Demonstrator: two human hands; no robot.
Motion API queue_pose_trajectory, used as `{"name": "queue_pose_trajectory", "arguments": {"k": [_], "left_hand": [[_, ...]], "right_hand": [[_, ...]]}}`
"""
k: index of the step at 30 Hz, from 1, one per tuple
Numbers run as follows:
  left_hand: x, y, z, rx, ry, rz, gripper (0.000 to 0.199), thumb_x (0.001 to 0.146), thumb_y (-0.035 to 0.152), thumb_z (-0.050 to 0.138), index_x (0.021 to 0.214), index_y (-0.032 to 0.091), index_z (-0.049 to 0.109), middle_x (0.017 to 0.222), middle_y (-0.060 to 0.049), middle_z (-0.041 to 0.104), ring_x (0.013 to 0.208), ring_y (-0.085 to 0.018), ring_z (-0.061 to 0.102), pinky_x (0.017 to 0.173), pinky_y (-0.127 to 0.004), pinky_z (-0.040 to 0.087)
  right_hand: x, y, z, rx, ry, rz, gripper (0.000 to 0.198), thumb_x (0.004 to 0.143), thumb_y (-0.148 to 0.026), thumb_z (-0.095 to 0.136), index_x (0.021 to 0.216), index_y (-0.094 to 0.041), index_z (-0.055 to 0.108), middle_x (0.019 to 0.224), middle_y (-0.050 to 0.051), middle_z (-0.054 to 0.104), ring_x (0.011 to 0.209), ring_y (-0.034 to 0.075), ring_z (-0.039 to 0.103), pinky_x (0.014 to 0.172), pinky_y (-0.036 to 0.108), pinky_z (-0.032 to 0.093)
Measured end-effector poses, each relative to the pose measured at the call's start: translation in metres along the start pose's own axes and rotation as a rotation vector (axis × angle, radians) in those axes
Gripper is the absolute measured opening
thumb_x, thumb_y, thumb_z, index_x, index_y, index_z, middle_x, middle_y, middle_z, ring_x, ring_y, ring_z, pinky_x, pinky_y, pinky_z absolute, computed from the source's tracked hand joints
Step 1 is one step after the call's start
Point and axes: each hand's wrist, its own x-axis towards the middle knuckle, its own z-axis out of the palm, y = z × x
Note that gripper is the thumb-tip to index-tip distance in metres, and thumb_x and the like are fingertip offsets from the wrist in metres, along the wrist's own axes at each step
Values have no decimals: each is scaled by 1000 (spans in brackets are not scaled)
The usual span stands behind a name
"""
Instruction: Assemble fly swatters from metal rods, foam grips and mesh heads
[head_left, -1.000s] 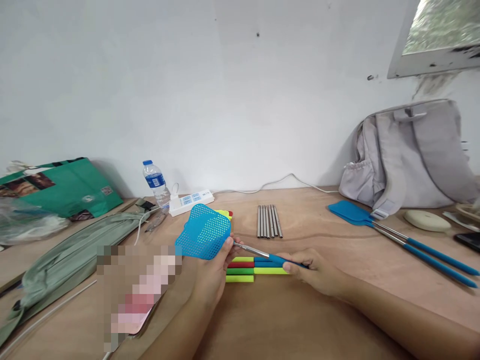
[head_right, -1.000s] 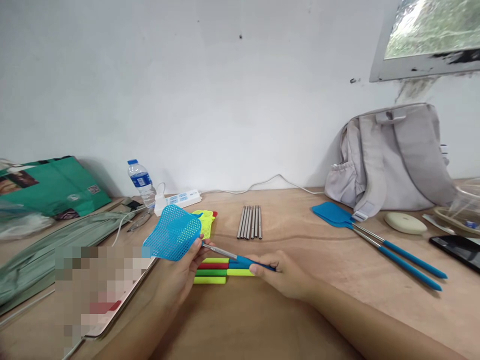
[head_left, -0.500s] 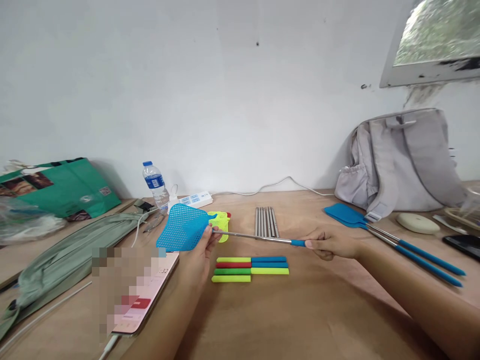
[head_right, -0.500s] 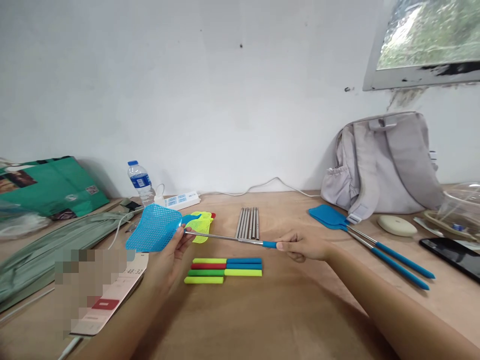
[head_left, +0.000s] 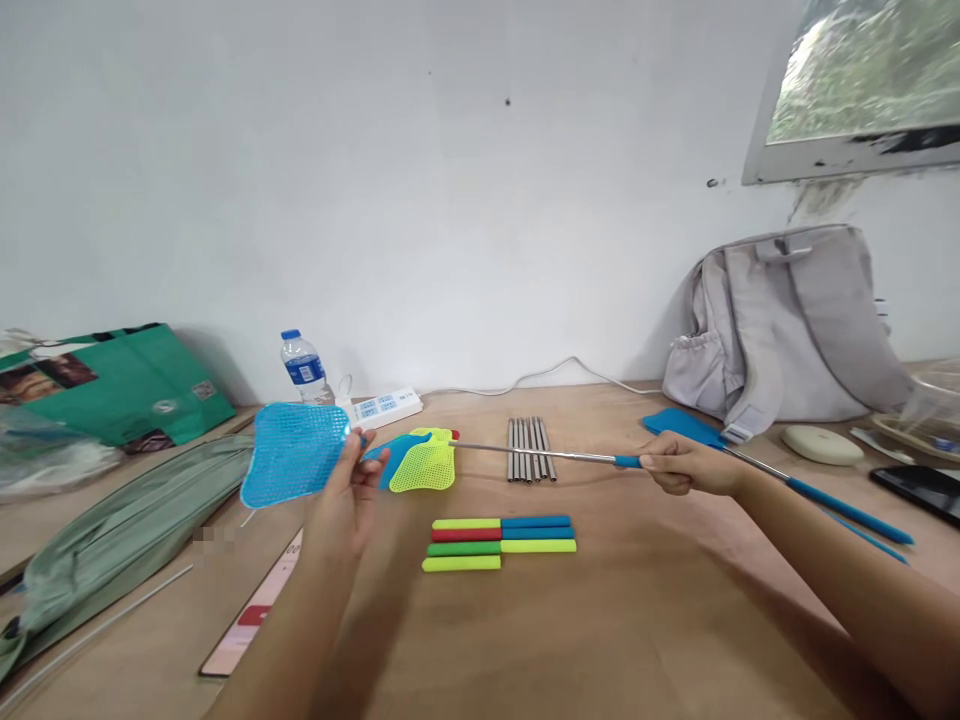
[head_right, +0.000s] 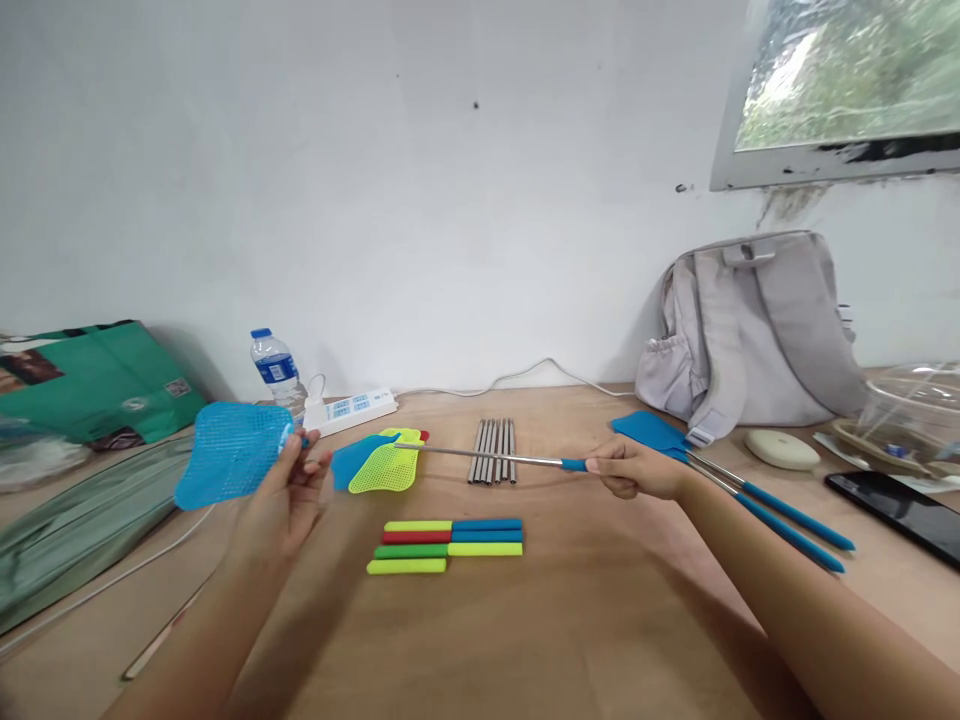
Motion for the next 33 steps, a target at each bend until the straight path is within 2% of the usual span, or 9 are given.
{"name": "queue_pose_trajectory", "arguments": {"k": [3,6,12,22,28,33], "left_hand": [[-21,-16,6,-34,-43,-99,16,82,7,50,77,14,64,72,0,68,55,-8,62,66,-25,57],[-35,-27,9,-77,-53,-216,17,84,9,49,78,15,64,74,-2,69,68,-13,66,72,-31,57],[-41,-32,8,-135,-56,-330,21,87,11,45,79,15,64,74,-3,69,69,-14,67,73,-31,57],[-39,-35,7,-154,-68,-349,21,87,12,45,79,14,64,73,-3,69,71,-16,68,67,-30,58],[-40,-38,7,-105,-32,-299,16,84,9,49,79,14,63,74,-2,68,70,-15,67,74,-33,57],[-42,-42,5,-41,-61,-260,17,82,4,50,78,13,63,77,-4,69,69,-13,67,72,-27,57]], "right_hand": [[8,-2,13,57,16,-23,43,79,-53,49,56,-19,38,42,-11,23,37,2,17,39,23,12],[12,-3,25,90,12,-31,43,81,-49,51,54,-18,36,43,-10,27,38,2,18,39,23,13],[15,-3,35,91,14,-41,43,81,-47,51,53,-17,38,43,-9,29,38,3,21,40,22,15],[15,-6,35,19,49,-41,43,80,-46,53,52,-17,40,43,-8,30,39,3,22,40,23,16],[14,-15,35,-141,66,-37,44,79,-51,50,53,-17,47,43,-7,29,40,5,22,40,25,17],[10,-24,33,-204,71,-42,43,79,-52,50,57,-15,54,45,-7,29,41,4,22,41,24,18]]}}
